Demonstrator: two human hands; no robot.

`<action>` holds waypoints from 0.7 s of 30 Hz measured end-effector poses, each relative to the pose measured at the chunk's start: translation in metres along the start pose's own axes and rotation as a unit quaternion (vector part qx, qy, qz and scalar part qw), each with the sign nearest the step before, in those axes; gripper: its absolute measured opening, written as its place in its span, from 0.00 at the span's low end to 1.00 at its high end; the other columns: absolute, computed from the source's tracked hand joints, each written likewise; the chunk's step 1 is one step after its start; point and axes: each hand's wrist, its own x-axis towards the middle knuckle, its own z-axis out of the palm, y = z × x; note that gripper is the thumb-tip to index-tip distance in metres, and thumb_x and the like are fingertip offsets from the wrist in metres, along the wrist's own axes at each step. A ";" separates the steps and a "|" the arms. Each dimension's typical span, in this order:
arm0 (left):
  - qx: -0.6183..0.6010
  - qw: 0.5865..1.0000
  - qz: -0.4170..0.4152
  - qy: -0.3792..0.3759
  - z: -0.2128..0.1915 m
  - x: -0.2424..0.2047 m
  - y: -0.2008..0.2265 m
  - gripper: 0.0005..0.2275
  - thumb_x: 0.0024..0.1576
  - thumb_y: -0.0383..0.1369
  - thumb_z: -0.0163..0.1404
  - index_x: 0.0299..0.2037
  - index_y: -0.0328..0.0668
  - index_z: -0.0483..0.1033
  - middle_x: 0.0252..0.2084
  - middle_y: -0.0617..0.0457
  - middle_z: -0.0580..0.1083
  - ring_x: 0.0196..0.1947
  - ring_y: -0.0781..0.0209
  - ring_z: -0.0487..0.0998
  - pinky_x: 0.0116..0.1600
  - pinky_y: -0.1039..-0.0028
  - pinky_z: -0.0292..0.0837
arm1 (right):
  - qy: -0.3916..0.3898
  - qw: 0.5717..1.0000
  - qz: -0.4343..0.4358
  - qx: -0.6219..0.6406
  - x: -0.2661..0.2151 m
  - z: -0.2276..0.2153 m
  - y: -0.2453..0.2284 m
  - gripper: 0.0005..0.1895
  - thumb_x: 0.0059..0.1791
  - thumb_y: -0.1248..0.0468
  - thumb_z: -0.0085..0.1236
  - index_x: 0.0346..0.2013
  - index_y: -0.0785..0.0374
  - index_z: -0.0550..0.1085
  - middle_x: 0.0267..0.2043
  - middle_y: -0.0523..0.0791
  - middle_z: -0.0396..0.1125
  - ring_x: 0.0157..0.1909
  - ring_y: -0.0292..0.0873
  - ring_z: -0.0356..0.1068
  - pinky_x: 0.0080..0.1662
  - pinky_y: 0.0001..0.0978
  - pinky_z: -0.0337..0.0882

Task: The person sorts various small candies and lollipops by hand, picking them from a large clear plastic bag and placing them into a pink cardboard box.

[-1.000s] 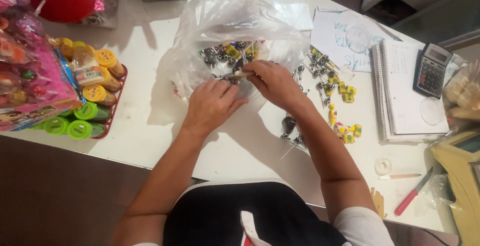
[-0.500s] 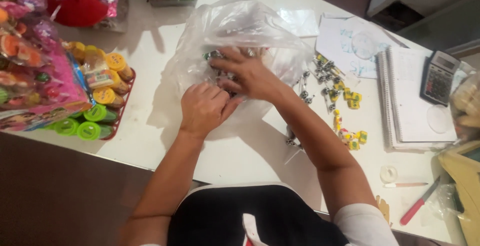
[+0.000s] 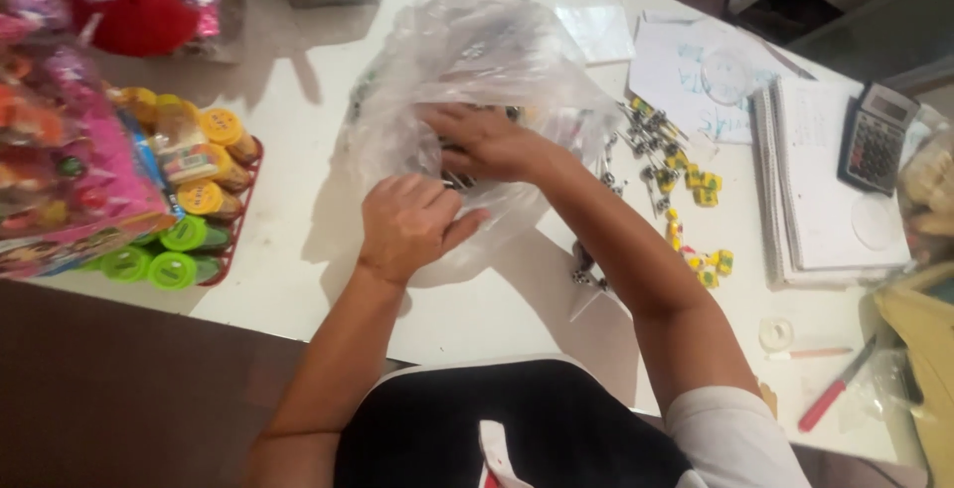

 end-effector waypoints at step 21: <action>-0.029 0.985 0.168 -0.026 0.069 0.016 0.070 0.05 0.62 0.30 0.55 0.33 0.47 0.76 0.46 0.49 0.78 0.52 0.48 0.79 0.53 0.60 0.74 | 0.183 0.958 0.204 -0.078 -0.240 -0.027 -0.069 0.12 0.49 0.64 0.67 0.48 0.56 0.82 0.37 0.51 0.73 0.37 0.51 0.76 0.42 0.38 0.76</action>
